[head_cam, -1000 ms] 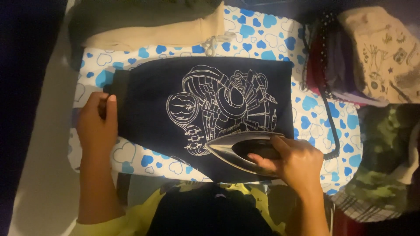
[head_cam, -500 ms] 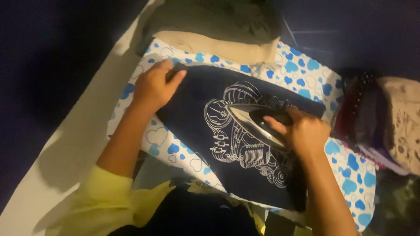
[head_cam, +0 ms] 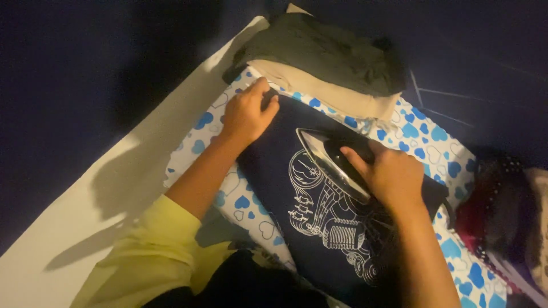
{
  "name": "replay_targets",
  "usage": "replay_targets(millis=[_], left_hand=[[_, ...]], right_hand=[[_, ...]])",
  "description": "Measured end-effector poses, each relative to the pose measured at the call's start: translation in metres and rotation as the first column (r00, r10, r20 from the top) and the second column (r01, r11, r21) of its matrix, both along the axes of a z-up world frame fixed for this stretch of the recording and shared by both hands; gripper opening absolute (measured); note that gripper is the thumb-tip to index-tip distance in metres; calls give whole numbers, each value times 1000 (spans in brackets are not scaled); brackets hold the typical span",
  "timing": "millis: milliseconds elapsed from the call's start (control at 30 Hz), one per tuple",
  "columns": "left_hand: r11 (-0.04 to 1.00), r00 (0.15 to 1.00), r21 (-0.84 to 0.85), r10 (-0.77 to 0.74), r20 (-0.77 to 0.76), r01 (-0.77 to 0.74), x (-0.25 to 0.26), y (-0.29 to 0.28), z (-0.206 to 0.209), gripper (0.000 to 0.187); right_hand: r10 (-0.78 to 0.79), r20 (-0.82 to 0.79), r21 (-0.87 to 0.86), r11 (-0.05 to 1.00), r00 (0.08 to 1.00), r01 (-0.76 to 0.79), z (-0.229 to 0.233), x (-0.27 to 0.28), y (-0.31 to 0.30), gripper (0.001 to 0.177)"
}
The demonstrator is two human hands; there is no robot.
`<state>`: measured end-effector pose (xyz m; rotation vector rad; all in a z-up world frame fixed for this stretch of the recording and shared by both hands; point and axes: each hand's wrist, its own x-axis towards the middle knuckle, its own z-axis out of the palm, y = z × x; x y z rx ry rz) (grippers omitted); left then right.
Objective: Ironing a dark graphic t-shirt on an ironing board and then folding it.
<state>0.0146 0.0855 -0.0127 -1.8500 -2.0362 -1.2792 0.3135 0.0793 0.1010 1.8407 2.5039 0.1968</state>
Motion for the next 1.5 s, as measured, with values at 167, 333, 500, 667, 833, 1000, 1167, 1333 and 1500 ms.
replay_targets(millis=[167, 333, 500, 667, 833, 1000, 1167, 1333, 1500], left_hand=[[983, 994, -177, -27, 101, 45, 7, -10, 19, 25], [927, 985, -360, -46, 166, 104, 3, -12, 29, 28], [860, 965, -485, -33, 259, 159, 2, -17, 52, 29], [802, 969, -567, -59, 238, 188, -3, -13, 48, 31], [808, 971, -551, -98, 220, 206, -2, -18, 55, 23], [810, 976, -553, -104, 191, 194, -2, -16, 51, 21], [807, 966, -550, -94, 241, 216, 0, -21, 61, 21], [799, 969, -560, -108, 224, 218, -1, -17, 54, 23], [755, 965, -607, -141, 219, 248, 3, -25, 83, 37]], right_hand=[[-27, -22, -195, 981, 999, 23, 3, 1, 9, 66], [48, -39, -56, 997, 998, -50, 1, 2, -1, 63], [131, -19, 90, 988, 991, -128, -6, 6, -1, 55], [147, -13, 142, 979, 989, -144, -10, 5, -1, 51], [164, -37, 151, 976, 986, -157, -10, 5, -2, 52], [181, -32, 186, 967, 983, -172, -14, 5, -1, 53], [146, -24, 192, 972, 989, -138, -9, 0, -4, 53], [124, -26, 175, 978, 992, -117, -12, 0, -4, 54], [140, -41, 162, 978, 989, -131, -10, -1, -3, 54]])
